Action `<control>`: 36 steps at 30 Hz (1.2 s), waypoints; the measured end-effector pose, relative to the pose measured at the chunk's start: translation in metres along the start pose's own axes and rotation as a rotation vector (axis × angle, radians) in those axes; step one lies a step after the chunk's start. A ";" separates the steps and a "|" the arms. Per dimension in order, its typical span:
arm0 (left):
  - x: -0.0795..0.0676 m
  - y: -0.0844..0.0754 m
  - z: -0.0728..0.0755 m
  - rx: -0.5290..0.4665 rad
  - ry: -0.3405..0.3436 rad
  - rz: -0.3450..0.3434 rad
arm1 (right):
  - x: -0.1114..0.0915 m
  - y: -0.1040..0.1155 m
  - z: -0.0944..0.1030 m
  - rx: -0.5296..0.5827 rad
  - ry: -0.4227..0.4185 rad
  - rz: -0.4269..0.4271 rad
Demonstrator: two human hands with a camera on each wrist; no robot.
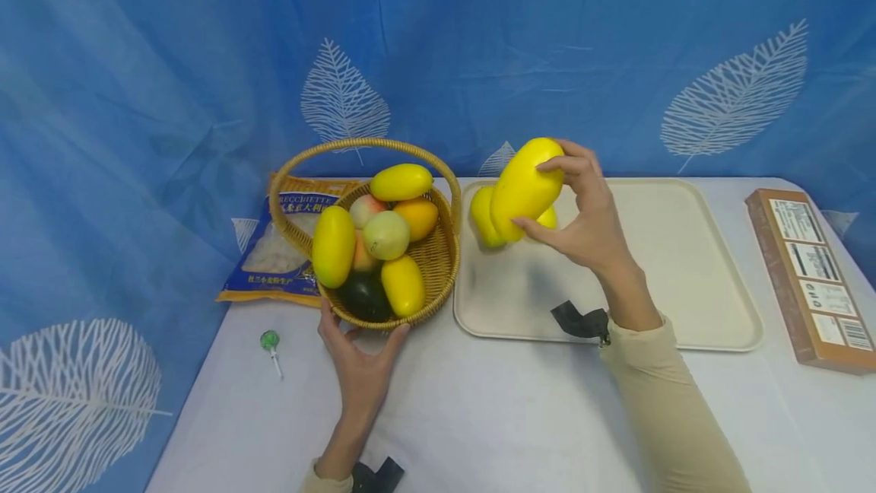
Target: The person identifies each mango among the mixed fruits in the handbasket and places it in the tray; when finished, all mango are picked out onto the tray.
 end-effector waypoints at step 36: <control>0.000 0.003 -0.001 0.014 0.009 -0.015 | -0.081 -0.181 0.051 -0.096 0.268 -0.601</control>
Point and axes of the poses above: each hand's wrist, its own x-axis towards the middle knuckle, its own z-axis out of the back of the hand, y = z × x, the point moved 8 cm from there along x, towards the middle knuckle, and after that the axes turned 4 degrees about z, right-handed, at the moved point
